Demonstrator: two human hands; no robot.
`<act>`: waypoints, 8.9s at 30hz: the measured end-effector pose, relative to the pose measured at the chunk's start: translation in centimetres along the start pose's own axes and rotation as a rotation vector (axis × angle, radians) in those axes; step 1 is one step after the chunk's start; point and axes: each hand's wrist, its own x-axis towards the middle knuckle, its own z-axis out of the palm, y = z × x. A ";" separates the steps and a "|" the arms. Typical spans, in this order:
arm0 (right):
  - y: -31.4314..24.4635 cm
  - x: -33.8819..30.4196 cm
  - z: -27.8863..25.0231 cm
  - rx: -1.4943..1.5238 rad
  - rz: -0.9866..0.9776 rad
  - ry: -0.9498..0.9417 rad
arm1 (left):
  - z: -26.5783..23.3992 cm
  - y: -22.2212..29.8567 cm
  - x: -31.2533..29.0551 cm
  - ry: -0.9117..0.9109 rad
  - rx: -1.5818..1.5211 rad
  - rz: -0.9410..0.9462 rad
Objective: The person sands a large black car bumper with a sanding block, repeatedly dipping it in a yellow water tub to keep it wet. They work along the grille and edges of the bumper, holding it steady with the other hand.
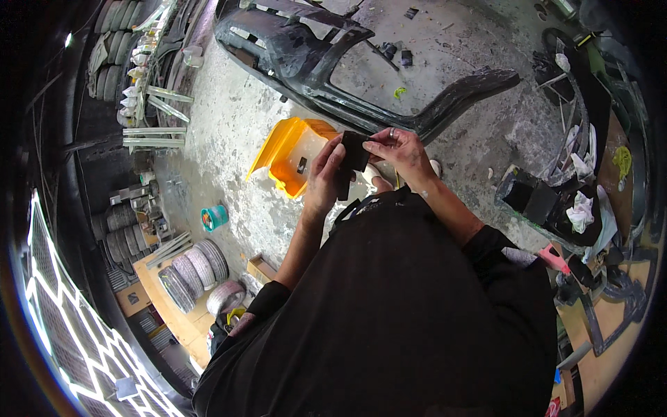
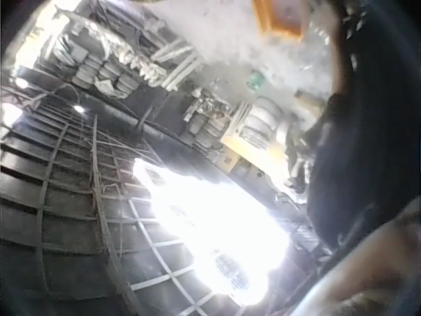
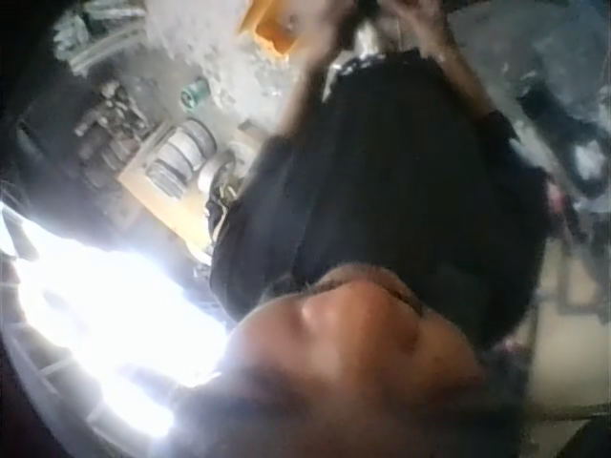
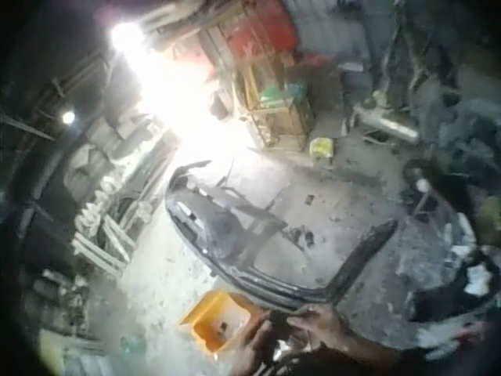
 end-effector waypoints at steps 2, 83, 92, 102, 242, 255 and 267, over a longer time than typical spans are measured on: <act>-0.4 -0.2 0.3 -0.039 0.002 -0.009 | -0.1 -0.1 -0.1 -0.021 0.011 -0.064; 0.2 0.8 1.9 0.359 -0.101 -0.184 | -1.2 1.0 1.1 0.390 0.166 0.292; 0.2 1.2 0.9 0.624 -0.009 -0.304 | -0.3 1.1 -0.3 0.251 0.158 0.148; 2.5 2.3 -0.6 0.490 -0.042 -0.188 | -2.6 -0.5 1.8 0.328 -0.386 0.104; 1.0 0.6 0.3 -0.373 -0.347 -0.094 | -2.6 -1.0 -0.1 0.051 0.349 0.255; -1.7 0.4 -0.5 -0.531 -0.302 -0.183 | -1.5 -0.1 0.8 0.042 0.320 0.190; -1.2 0.8 -1.3 -0.531 -0.275 -0.166 | -2.1 -0.6 0.7 0.041 0.418 0.180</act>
